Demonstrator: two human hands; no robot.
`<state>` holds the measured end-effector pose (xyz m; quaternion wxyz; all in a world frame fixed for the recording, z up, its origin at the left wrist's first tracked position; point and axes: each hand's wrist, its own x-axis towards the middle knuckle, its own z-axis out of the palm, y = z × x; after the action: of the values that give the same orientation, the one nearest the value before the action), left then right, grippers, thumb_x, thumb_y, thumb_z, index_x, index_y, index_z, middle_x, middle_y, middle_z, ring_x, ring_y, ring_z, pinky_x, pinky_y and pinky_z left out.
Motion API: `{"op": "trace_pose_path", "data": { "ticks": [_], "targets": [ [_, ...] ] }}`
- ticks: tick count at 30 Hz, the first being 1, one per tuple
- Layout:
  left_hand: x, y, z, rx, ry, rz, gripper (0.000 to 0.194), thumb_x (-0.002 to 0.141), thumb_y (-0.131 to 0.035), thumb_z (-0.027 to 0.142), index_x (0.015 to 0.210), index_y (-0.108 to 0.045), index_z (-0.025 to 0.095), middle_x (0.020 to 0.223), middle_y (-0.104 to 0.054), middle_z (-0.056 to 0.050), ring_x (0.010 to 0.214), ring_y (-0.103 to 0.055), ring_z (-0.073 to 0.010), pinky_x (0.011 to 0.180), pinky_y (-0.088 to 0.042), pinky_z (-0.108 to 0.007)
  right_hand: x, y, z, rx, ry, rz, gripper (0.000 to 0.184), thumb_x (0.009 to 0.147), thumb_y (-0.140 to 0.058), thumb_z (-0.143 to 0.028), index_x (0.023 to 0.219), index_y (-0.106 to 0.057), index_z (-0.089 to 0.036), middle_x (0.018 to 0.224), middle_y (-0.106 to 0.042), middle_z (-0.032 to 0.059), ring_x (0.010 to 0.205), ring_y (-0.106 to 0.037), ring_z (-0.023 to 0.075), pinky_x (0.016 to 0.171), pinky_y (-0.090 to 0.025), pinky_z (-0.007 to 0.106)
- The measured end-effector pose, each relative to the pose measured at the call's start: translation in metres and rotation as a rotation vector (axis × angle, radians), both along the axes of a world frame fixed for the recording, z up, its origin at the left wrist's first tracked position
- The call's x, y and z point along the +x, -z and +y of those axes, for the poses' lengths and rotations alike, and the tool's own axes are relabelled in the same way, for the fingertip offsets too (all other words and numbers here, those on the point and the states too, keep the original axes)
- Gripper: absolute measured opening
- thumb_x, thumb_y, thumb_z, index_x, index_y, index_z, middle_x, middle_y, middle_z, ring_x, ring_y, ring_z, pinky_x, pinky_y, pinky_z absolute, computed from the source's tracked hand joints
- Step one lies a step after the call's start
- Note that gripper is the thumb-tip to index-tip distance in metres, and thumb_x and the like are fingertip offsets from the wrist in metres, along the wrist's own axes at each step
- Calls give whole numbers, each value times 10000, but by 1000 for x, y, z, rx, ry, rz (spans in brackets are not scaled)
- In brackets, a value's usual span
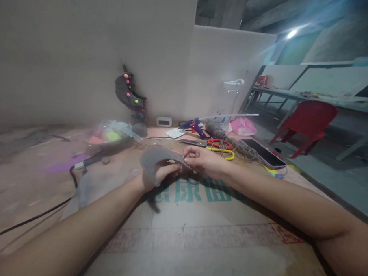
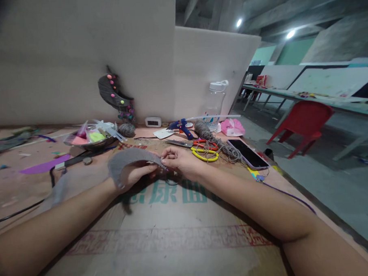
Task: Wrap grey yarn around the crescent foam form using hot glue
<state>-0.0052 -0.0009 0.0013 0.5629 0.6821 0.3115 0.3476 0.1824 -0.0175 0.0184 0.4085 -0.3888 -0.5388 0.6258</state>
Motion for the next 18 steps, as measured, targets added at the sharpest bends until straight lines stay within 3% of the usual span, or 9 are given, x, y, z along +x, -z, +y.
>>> {"op": "trace_pose_path", "data": {
  "ticks": [2,6,11,15,18],
  "targets": [
    [1,0,0,-28,-46,-7,252,750,-636,400,718,-591,155,607,-556,1,586,-502,-136,579,-392,-267,-4,5,0,42,108,40,391,607,-823,-339,800,-519,-188,607,-543,-76,485,-453,60,452,-298,190],
    [4,3,3,-161,-73,-83,314,723,-676,427,813,-616,133,732,-624,-30,636,-569,-137,612,-442,-263,-12,15,-2,132,261,25,350,630,-790,-359,765,-510,-198,609,-522,-80,486,-452,65,457,-316,200],
    [4,8,4,-110,-198,-54,390,784,-622,535,725,-544,157,605,-602,-8,556,-565,-131,567,-440,-253,-13,10,-1,334,220,-191,259,753,-685,-375,860,-524,-203,720,-598,-37,624,-570,112,586,-441,243],
    [3,7,4,-89,-270,-26,383,797,-606,534,698,-528,172,582,-605,2,538,-577,-138,562,-438,-255,13,-3,22,553,374,-337,255,861,-541,-452,859,-530,-197,729,-585,-21,686,-564,120,677,-457,259],
    [1,5,6,-26,-365,60,399,799,-591,541,664,-564,166,568,-600,-3,542,-581,-146,559,-425,-257,46,-9,48,664,549,-540,230,852,-540,-415,884,-559,-188,783,-606,-3,734,-567,134,727,-456,273]
  ]
}}
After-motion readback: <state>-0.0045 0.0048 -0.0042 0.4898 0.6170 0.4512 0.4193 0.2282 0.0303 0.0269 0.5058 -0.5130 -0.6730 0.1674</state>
